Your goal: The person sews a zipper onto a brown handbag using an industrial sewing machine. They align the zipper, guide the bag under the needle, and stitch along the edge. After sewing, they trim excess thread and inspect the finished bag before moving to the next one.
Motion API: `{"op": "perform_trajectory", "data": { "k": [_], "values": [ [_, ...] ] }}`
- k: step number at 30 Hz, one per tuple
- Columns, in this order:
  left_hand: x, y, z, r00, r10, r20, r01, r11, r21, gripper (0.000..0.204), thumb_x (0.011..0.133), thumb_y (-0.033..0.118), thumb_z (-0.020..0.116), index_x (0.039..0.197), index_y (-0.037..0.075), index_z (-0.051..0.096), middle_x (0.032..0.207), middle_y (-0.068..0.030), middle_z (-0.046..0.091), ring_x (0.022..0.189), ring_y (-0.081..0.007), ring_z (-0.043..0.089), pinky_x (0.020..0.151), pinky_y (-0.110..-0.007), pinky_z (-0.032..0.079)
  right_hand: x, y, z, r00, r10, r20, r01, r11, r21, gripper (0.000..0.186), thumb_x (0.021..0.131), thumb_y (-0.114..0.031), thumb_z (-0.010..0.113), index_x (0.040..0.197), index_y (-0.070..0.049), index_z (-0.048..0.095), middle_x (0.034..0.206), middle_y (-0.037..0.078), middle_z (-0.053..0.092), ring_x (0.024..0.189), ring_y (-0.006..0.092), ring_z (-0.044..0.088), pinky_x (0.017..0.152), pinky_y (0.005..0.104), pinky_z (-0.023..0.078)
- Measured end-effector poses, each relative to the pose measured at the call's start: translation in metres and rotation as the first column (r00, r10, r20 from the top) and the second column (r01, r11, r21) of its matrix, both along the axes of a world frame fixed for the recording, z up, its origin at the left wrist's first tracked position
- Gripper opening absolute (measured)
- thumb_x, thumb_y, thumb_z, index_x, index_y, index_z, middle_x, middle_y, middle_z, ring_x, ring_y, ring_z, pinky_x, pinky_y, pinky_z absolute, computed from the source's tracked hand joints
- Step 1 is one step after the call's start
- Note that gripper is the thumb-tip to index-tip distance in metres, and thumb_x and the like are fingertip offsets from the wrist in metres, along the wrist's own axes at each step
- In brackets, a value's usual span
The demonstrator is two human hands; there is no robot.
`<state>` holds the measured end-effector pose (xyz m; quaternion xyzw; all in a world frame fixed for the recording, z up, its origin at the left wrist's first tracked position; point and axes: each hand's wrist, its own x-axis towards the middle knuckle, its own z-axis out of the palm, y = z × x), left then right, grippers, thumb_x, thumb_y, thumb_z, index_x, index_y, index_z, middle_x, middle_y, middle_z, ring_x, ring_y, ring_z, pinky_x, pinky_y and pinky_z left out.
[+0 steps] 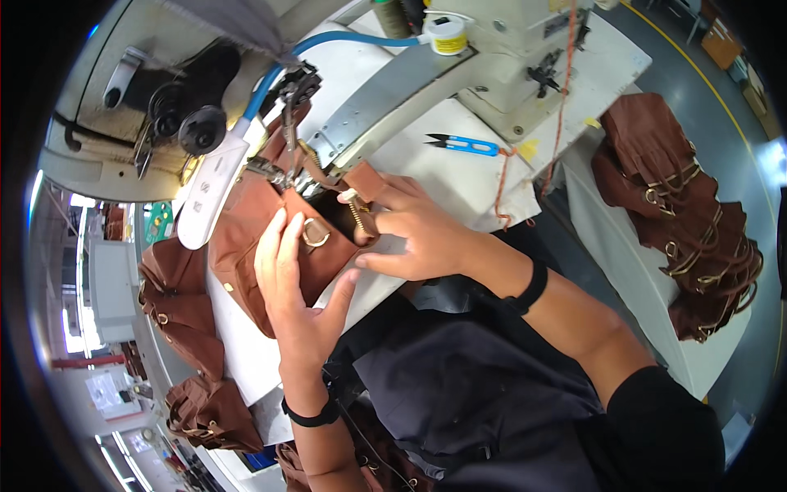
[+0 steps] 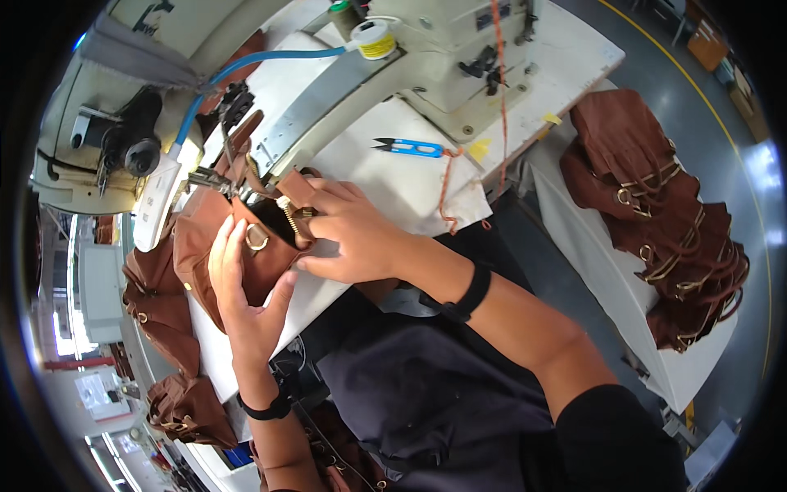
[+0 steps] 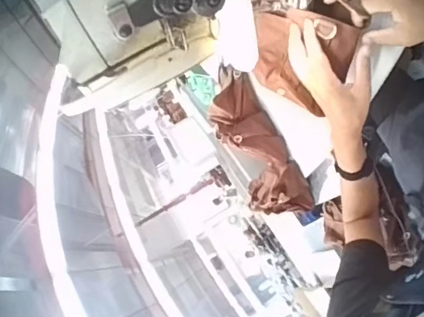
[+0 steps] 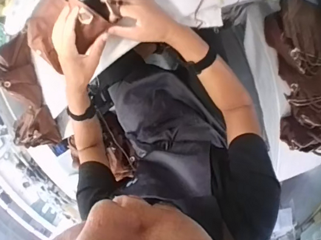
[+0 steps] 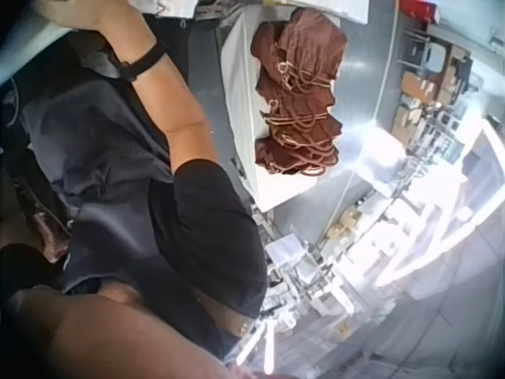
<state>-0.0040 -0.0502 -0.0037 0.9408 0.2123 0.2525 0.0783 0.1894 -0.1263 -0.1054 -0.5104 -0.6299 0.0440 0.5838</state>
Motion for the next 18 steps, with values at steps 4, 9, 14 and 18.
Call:
{"op": "perform_trajectory", "data": {
  "k": [4, 9, 14, 18],
  "values": [
    [0.011, -0.008, -0.007, 0.974, 0.148, 0.172, -0.153, 0.988, 0.015, 0.042, 0.093, 0.010, 0.075, 0.133, 0.003, 0.065, 0.136, -0.0131, 0.062, 0.130, -0.0273, 0.055, 0.111, -0.040, 0.040, -0.008, 0.001, 0.013, 0.932, 0.189, -0.309, -0.236, 0.964, -0.120, 0.021, 0.090, -0.027, 0.076, 0.096, -0.007, 0.071, 0.097, 0.004, 0.071, 0.118, 0.0308, 0.063, 0.116, 0.0493, 0.034],
    [0.021, -0.016, -0.017, 0.871, 0.330, 0.364, -0.217, 0.923, -0.318, 0.021, 0.097, 0.007, 0.072, 0.117, 0.002, 0.070, 0.117, -0.0086, 0.063, 0.110, -0.0202, 0.059, 0.098, -0.034, 0.047, -0.024, 0.003, 0.020, 0.827, 0.181, -0.532, -0.294, 0.946, -0.136, 0.040, 0.092, -0.023, 0.076, 0.125, -0.002, 0.070, 0.109, 0.010, 0.074, 0.113, 0.0271, 0.067, 0.105, 0.0390, 0.047],
    [0.029, -0.017, -0.022, 0.793, 0.431, 0.430, -0.191, 0.847, -0.497, 0.012, 0.099, 0.008, 0.071, 0.110, 0.002, 0.071, 0.111, -0.0044, 0.064, 0.095, -0.0102, 0.061, 0.085, -0.025, 0.049, -0.022, 0.004, 0.031, 0.562, 0.284, -0.777, -0.507, 0.861, -0.052, 0.036, 0.100, -0.008, 0.069, 0.133, 0.003, 0.066, 0.118, 0.007, 0.074, 0.108, 0.0114, 0.066, 0.096, 0.0301, 0.052],
    [0.027, -0.011, -0.019, 0.780, 0.459, 0.426, -0.111, 0.771, -0.627, 0.010, 0.099, 0.006, 0.069, 0.108, 0.001, 0.070, 0.107, -0.0037, 0.065, 0.092, -0.0088, 0.061, 0.083, -0.024, 0.049, -0.027, 0.003, 0.036, 0.514, 0.249, -0.821, -0.500, 0.865, -0.050, 0.034, 0.100, -0.008, 0.069, 0.132, 0.003, 0.067, 0.111, 0.003, 0.072, 0.102, 0.0085, 0.064, 0.091, 0.0282, 0.051]
  ]
}}
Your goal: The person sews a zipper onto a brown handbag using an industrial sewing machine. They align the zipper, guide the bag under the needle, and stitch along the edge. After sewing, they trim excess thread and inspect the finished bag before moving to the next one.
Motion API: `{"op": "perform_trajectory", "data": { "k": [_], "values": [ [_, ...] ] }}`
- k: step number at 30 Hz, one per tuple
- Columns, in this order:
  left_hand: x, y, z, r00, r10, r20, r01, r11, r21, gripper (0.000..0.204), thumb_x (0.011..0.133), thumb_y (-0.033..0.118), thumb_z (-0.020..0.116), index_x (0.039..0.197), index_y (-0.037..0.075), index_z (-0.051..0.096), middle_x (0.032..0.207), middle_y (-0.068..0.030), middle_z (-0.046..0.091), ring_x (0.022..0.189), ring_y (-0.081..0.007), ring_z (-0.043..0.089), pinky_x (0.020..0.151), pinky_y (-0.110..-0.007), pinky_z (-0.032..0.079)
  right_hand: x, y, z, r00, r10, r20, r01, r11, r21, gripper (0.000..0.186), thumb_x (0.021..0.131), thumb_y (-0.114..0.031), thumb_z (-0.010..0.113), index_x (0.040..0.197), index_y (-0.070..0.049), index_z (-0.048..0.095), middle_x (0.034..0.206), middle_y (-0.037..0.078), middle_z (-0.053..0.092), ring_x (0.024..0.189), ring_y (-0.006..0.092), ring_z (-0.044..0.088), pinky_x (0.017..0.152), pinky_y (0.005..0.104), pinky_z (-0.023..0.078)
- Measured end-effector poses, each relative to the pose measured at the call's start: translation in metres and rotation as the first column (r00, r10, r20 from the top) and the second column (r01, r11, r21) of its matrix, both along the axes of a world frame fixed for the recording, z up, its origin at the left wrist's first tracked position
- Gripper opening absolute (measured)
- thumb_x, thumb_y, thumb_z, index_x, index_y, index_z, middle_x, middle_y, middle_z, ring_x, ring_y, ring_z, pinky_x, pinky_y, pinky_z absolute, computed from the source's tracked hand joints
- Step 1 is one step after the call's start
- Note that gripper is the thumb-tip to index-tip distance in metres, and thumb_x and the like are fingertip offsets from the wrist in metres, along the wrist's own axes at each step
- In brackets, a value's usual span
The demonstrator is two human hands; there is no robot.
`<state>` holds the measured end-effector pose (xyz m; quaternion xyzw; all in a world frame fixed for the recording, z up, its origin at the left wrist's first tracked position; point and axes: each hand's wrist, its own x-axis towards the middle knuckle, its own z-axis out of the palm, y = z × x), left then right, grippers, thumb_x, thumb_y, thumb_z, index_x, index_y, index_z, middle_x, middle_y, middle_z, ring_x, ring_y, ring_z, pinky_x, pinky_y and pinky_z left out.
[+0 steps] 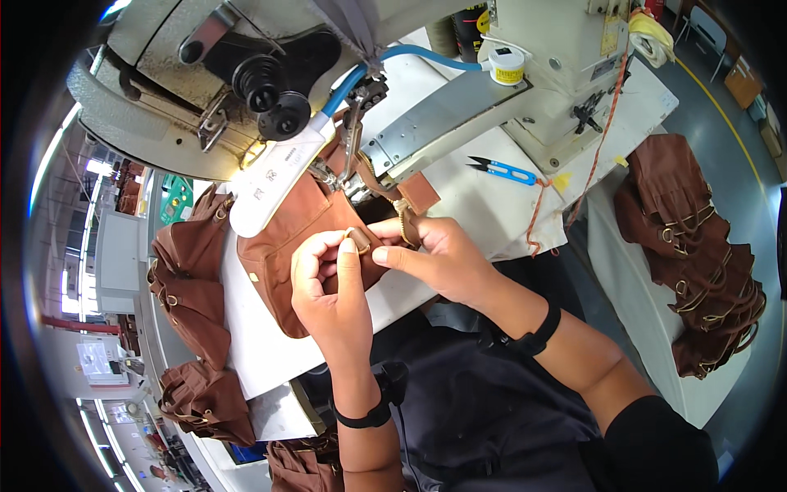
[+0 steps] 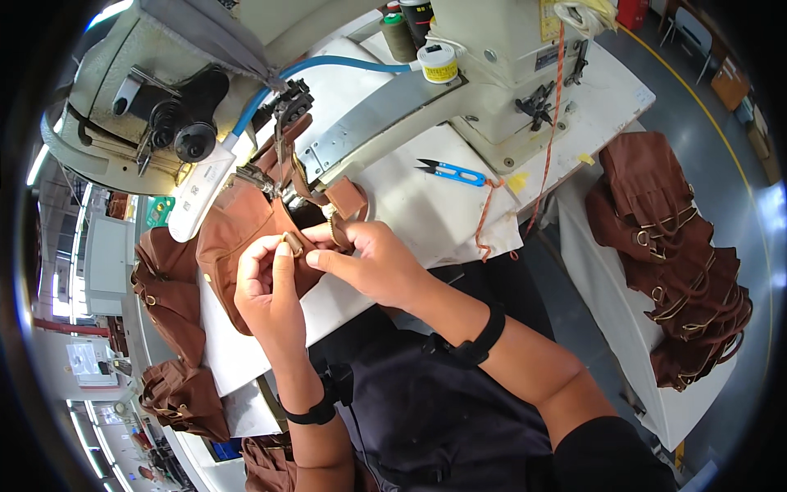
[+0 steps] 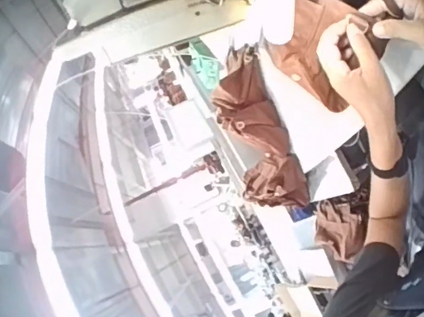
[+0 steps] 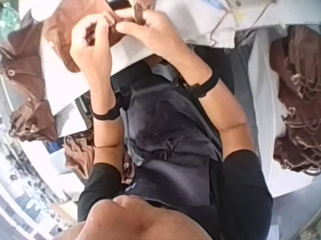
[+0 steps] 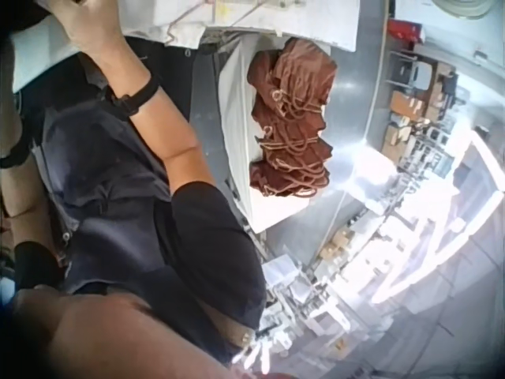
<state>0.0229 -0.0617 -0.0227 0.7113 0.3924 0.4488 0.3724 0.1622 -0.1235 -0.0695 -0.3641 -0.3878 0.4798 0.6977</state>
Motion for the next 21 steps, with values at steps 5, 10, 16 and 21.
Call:
{"op": "perform_trajectory", "data": {
  "k": [5, 10, 16, 21],
  "values": [
    [-0.003, 0.000, 0.001, 0.998, 0.016, -0.064, -0.009, 0.996, 0.094, 0.016, 0.103, 0.004, 0.063, 0.118, -0.001, 0.067, 0.104, -0.0033, 0.069, 0.092, -0.0074, 0.064, 0.084, -0.022, 0.051, -0.003, 0.004, -0.003, 0.999, -0.017, 0.042, 0.017, 1.000, 0.009, 0.037, 0.098, -0.011, 0.071, 0.133, -0.001, 0.069, 0.101, -0.002, 0.068, 0.093, 0.0064, 0.060, 0.086, 0.0255, 0.049],
    [0.001, -0.008, -0.011, 0.987, 0.027, -0.156, 0.026, 0.946, 0.325, 0.028, 0.098, 0.003, 0.067, 0.126, 0.000, 0.067, 0.118, -0.0110, 0.071, 0.103, -0.0188, 0.068, 0.092, -0.032, 0.054, 0.003, 0.003, -0.002, 0.966, 0.130, -0.225, -0.133, 0.991, 0.000, 0.038, 0.101, -0.010, 0.067, 0.137, 0.001, 0.066, 0.109, 0.002, 0.069, 0.101, 0.0089, 0.063, 0.090, 0.0272, 0.051],
    [0.005, -0.026, 0.013, 0.992, 0.080, -0.093, -0.063, 0.982, 0.180, 0.031, 0.091, 0.004, 0.079, 0.120, 0.000, 0.070, 0.119, -0.0129, 0.073, 0.107, -0.0227, 0.070, 0.094, -0.035, 0.055, 0.004, -0.004, 0.020, 0.913, 0.192, -0.359, -0.209, 0.978, -0.009, 0.041, 0.102, -0.013, 0.066, 0.139, 0.004, 0.063, 0.122, 0.009, 0.071, 0.110, 0.0141, 0.066, 0.097, 0.0325, 0.052],
    [0.012, -0.024, 0.009, 0.994, 0.106, -0.034, -0.099, 0.982, 0.164, 0.026, 0.090, 0.003, 0.080, 0.114, 0.000, 0.070, 0.115, -0.0134, 0.074, 0.102, -0.0216, 0.072, 0.092, -0.034, 0.056, 0.000, -0.007, 0.020, 0.896, 0.181, -0.405, -0.201, 0.980, -0.007, 0.037, 0.104, -0.013, 0.063, 0.137, 0.002, 0.065, 0.121, 0.007, 0.071, 0.109, 0.0137, 0.067, 0.099, 0.0316, 0.054]
  ]
}}
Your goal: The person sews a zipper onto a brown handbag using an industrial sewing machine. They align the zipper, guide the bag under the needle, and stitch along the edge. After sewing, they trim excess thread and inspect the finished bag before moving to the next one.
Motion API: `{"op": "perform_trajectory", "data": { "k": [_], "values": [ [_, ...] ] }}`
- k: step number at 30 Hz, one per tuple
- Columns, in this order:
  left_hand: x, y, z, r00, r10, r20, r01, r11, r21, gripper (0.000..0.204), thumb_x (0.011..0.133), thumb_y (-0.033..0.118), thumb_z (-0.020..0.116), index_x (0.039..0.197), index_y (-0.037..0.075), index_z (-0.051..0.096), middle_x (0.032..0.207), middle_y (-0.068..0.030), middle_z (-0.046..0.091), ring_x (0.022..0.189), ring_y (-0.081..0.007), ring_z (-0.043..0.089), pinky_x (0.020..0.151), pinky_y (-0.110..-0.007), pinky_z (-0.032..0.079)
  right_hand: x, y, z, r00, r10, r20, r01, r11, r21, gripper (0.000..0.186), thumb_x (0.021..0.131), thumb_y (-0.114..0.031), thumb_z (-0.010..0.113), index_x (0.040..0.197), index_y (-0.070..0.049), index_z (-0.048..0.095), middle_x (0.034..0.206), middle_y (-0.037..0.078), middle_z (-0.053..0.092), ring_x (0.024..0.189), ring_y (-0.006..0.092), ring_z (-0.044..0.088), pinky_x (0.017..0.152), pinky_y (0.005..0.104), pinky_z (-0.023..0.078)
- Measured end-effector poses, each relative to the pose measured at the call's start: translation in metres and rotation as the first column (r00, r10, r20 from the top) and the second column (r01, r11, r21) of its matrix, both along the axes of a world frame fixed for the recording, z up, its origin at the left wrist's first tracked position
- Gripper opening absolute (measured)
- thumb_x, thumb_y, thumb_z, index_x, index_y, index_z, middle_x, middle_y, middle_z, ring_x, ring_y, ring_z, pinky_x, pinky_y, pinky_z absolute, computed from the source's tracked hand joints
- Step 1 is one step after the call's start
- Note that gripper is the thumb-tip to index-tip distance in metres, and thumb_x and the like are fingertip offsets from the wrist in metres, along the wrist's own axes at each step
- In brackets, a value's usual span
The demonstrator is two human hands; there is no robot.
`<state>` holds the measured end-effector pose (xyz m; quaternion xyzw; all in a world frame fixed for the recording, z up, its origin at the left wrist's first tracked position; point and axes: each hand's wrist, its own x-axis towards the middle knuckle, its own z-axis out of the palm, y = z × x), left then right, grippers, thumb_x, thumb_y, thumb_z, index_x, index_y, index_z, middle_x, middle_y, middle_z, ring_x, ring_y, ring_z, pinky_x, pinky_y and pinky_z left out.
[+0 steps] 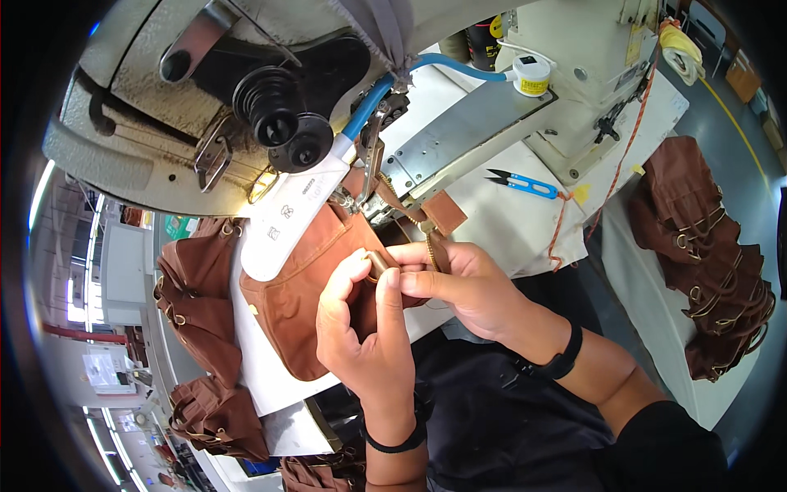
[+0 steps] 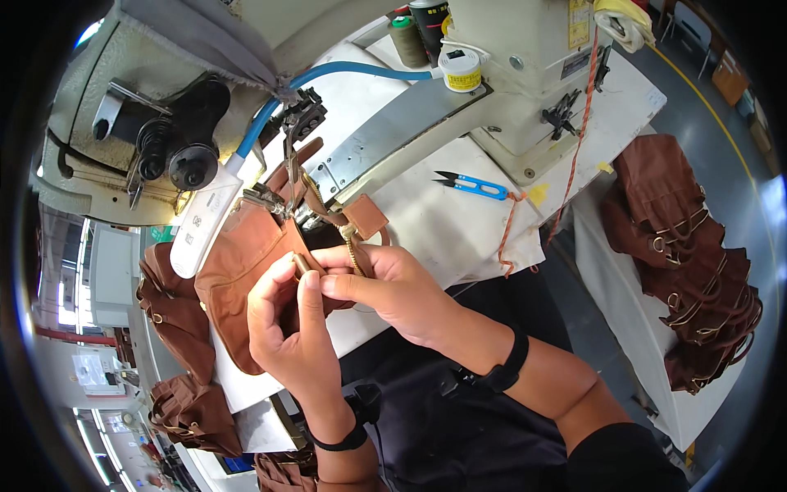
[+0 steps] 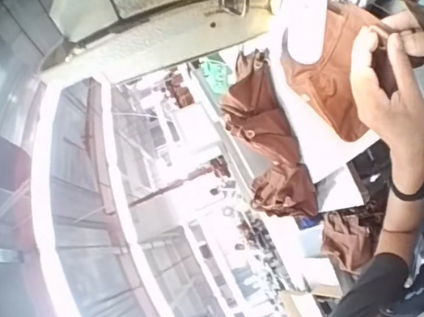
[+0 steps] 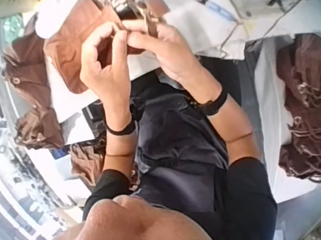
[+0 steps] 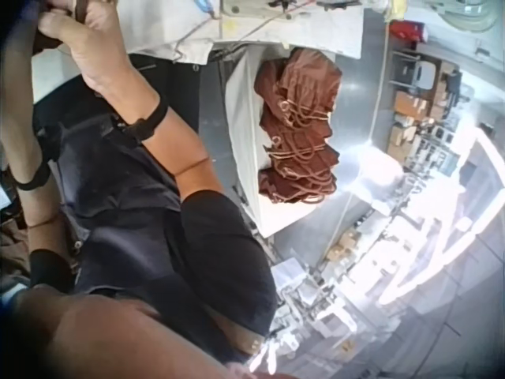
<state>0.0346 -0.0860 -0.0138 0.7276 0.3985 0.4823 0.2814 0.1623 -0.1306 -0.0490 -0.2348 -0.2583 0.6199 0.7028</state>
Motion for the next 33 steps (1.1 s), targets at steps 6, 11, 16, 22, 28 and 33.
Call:
{"op": "perform_trajectory", "data": {
  "k": [6, 11, 16, 22, 28, 33],
  "values": [
    [0.000, 0.003, -0.006, 0.999, 0.001, 0.035, -0.003, 0.999, 0.046, 0.026, 0.087, 0.001, 0.082, 0.110, -0.001, 0.070, 0.114, -0.0171, 0.075, 0.101, -0.0242, 0.074, 0.090, -0.035, 0.058, 0.000, 0.002, 0.000, 1.000, -0.013, 0.019, 0.014, 0.998, -0.054, 0.036, 0.104, -0.012, 0.063, 0.137, 0.003, 0.065, 0.119, 0.007, 0.071, 0.108, 0.0133, 0.067, 0.099, 0.0316, 0.054],
    [0.005, 0.006, -0.011, 0.999, 0.012, 0.041, -0.016, 0.994, 0.109, 0.024, 0.088, 0.001, 0.082, 0.107, -0.001, 0.070, 0.114, -0.0187, 0.075, 0.100, -0.0250, 0.074, 0.089, -0.035, 0.058, 0.001, 0.005, -0.004, 0.996, -0.047, 0.075, 0.051, 0.997, -0.051, 0.037, 0.102, -0.010, 0.064, 0.136, 0.005, 0.064, 0.114, 0.007, 0.073, 0.104, 0.0123, 0.068, 0.093, 0.0299, 0.054],
    [0.006, 0.009, -0.009, 1.000, 0.018, 0.018, -0.019, 0.994, 0.107, 0.021, 0.089, 0.002, 0.080, 0.107, -0.001, 0.069, 0.115, -0.0186, 0.075, 0.100, -0.0235, 0.074, 0.090, -0.034, 0.058, 0.003, 0.007, 0.004, 0.997, -0.044, 0.065, 0.046, 0.998, -0.036, 0.039, 0.102, -0.010, 0.064, 0.136, 0.007, 0.063, 0.112, 0.007, 0.072, 0.102, 0.0119, 0.068, 0.092, 0.0290, 0.053],
    [0.010, 0.020, -0.011, 1.000, -0.005, 0.009, 0.004, 0.991, 0.136, 0.010, 0.096, 0.000, 0.073, 0.101, -0.001, 0.064, 0.114, -0.0143, 0.073, 0.087, -0.0140, 0.072, 0.076, -0.027, 0.061, 0.003, 0.015, 0.003, 0.988, -0.104, 0.110, 0.107, 0.994, -0.017, 0.033, 0.103, -0.010, 0.062, 0.134, 0.003, 0.067, 0.113, 0.006, 0.073, 0.103, 0.0107, 0.067, 0.094, 0.0301, 0.055],
    [0.014, 0.019, -0.009, 0.992, -0.016, 0.123, 0.019, 1.000, -0.020, 0.016, 0.089, 0.001, 0.082, 0.094, -0.002, 0.067, 0.114, -0.0183, 0.074, 0.095, -0.0181, 0.072, 0.082, -0.030, 0.059, -0.003, 0.016, -0.011, 0.900, -0.294, 0.321, 0.289, 0.955, 0.067, 0.031, 0.103, -0.010, 0.063, 0.130, 0.004, 0.068, 0.112, 0.006, 0.073, 0.102, 0.0111, 0.067, 0.092, 0.0295, 0.054],
    [0.012, 0.019, -0.008, 1.000, 0.005, 0.027, -0.006, 0.999, 0.040, 0.009, 0.095, 0.002, 0.075, 0.095, -0.003, 0.067, 0.115, -0.0194, 0.074, 0.090, -0.0151, 0.072, 0.075, -0.028, 0.061, 0.005, 0.012, -0.008, 0.945, -0.174, 0.277, 0.177, 0.984, 0.014, 0.024, 0.103, -0.008, 0.064, 0.122, 0.006, 0.070, 0.111, 0.008, 0.074, 0.104, 0.0142, 0.069, 0.094, 0.0311, 0.057]
  ]
}}
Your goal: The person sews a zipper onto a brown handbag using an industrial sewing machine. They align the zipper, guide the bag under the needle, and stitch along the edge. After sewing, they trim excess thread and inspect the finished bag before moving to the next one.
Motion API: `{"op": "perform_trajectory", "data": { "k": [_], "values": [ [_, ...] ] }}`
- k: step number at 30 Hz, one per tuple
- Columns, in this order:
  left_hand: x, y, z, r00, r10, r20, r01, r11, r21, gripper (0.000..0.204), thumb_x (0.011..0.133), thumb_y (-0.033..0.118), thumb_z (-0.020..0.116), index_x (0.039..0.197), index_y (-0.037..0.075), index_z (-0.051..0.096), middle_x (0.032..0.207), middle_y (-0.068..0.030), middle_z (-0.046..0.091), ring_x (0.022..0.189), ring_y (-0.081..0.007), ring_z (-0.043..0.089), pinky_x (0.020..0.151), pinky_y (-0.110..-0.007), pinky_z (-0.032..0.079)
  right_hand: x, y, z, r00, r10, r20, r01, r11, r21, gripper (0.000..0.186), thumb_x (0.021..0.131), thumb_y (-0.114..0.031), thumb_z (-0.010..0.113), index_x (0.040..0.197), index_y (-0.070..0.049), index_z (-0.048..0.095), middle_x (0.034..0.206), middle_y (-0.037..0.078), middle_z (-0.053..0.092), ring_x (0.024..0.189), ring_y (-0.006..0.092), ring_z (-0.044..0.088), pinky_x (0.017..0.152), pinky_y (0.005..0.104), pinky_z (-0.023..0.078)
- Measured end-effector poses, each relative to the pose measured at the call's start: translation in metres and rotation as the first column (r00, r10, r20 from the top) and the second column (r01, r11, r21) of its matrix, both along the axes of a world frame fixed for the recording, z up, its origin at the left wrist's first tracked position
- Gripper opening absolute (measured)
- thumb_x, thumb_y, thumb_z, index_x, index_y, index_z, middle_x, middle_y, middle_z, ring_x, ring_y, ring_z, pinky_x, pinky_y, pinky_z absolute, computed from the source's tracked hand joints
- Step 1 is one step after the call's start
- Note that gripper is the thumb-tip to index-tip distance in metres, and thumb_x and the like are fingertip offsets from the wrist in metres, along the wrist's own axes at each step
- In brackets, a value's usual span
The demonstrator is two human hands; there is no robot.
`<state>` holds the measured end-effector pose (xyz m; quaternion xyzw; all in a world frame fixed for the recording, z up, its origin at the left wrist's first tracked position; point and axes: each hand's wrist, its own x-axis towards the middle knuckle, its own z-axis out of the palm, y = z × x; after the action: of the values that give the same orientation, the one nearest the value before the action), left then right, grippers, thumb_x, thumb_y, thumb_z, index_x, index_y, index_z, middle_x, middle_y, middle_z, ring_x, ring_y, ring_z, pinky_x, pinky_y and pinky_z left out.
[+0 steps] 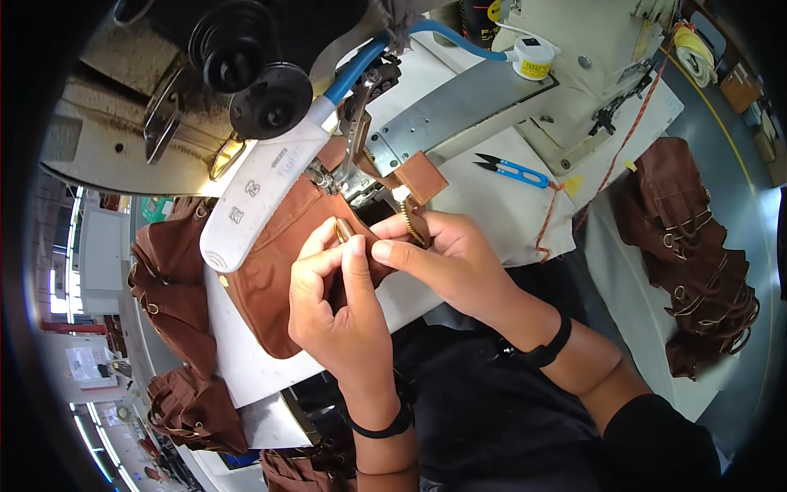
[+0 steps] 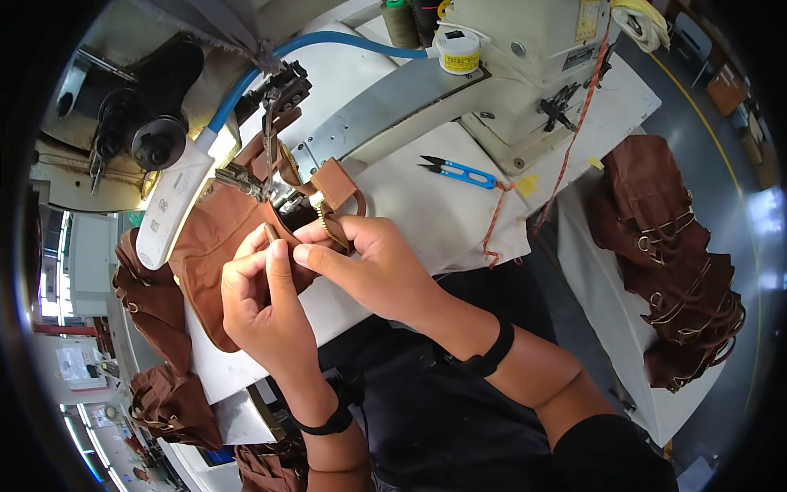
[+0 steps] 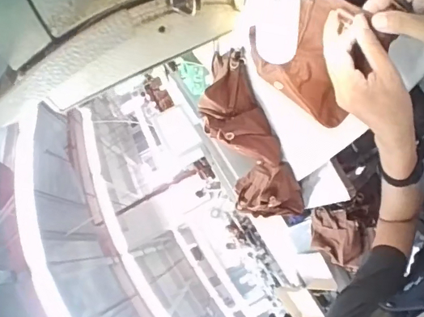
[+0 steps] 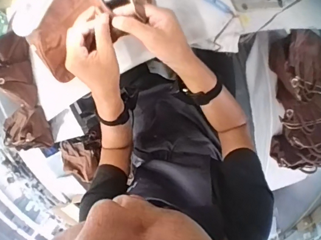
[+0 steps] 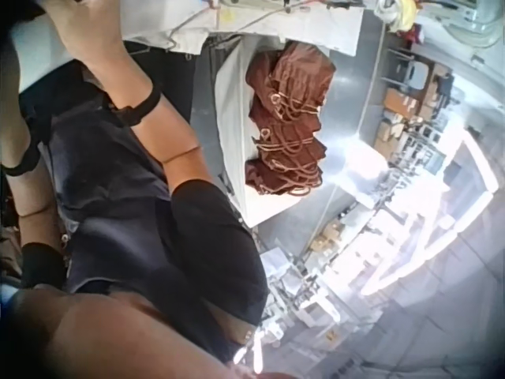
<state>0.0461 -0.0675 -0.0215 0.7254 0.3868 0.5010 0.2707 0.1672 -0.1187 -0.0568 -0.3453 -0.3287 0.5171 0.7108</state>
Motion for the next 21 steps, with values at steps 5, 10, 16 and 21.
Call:
{"op": "perform_trajectory", "data": {
  "k": [5, 10, 16, 21],
  "values": [
    [0.001, -0.005, 0.003, 1.000, -0.007, 0.025, 0.008, 0.998, -0.057, 0.007, 0.096, 0.001, 0.072, 0.096, -0.002, 0.066, 0.120, -0.0196, 0.072, 0.091, -0.0153, 0.072, 0.074, -0.028, 0.061, 0.007, 0.001, 0.000, 0.991, 0.062, 0.117, -0.054, 0.996, -0.067, 0.022, 0.101, -0.008, 0.069, 0.118, 0.005, 0.072, 0.106, 0.008, 0.075, 0.101, 0.0132, 0.070, 0.091, 0.0305, 0.058],
    [0.003, -0.003, -0.007, 0.998, -0.037, 0.041, 0.038, 0.999, -0.006, 0.008, 0.101, 0.002, 0.066, 0.099, -0.003, 0.061, 0.124, -0.0205, 0.070, 0.084, -0.0136, 0.072, 0.069, -0.026, 0.062, 0.001, 0.004, -0.004, 0.999, 0.014, 0.030, -0.012, 0.997, -0.070, 0.030, 0.099, -0.013, 0.072, 0.126, 0.000, 0.072, 0.097, 0.000, 0.072, 0.090, 0.0050, 0.065, 0.079, 0.0220, 0.052],
    [-0.004, -0.003, -0.005, 0.997, 0.007, -0.080, -0.003, 0.999, 0.052, 0.008, 0.095, 0.001, 0.073, 0.098, -0.001, 0.066, 0.119, -0.0197, 0.072, 0.100, -0.0244, 0.072, 0.085, -0.034, 0.058, -0.006, 0.000, 0.008, 0.998, -0.013, -0.057, 0.009, 0.998, -0.062, 0.036, 0.102, -0.008, 0.065, 0.135, 0.006, 0.065, 0.113, 0.009, 0.073, 0.102, 0.0139, 0.069, 0.094, 0.0308, 0.057],
    [-0.002, -0.003, -0.001, 0.991, 0.032, -0.128, -0.016, 0.992, 0.123, 0.008, 0.095, 0.000, 0.072, 0.099, -0.001, 0.065, 0.118, -0.0204, 0.073, 0.103, -0.0272, 0.072, 0.088, -0.036, 0.057, 0.000, -0.001, 0.010, 0.981, 0.075, -0.181, -0.085, 0.995, -0.053, 0.034, 0.102, -0.009, 0.065, 0.132, 0.008, 0.066, 0.118, 0.012, 0.073, 0.108, 0.0168, 0.070, 0.097, 0.0333, 0.057]
  ]
}}
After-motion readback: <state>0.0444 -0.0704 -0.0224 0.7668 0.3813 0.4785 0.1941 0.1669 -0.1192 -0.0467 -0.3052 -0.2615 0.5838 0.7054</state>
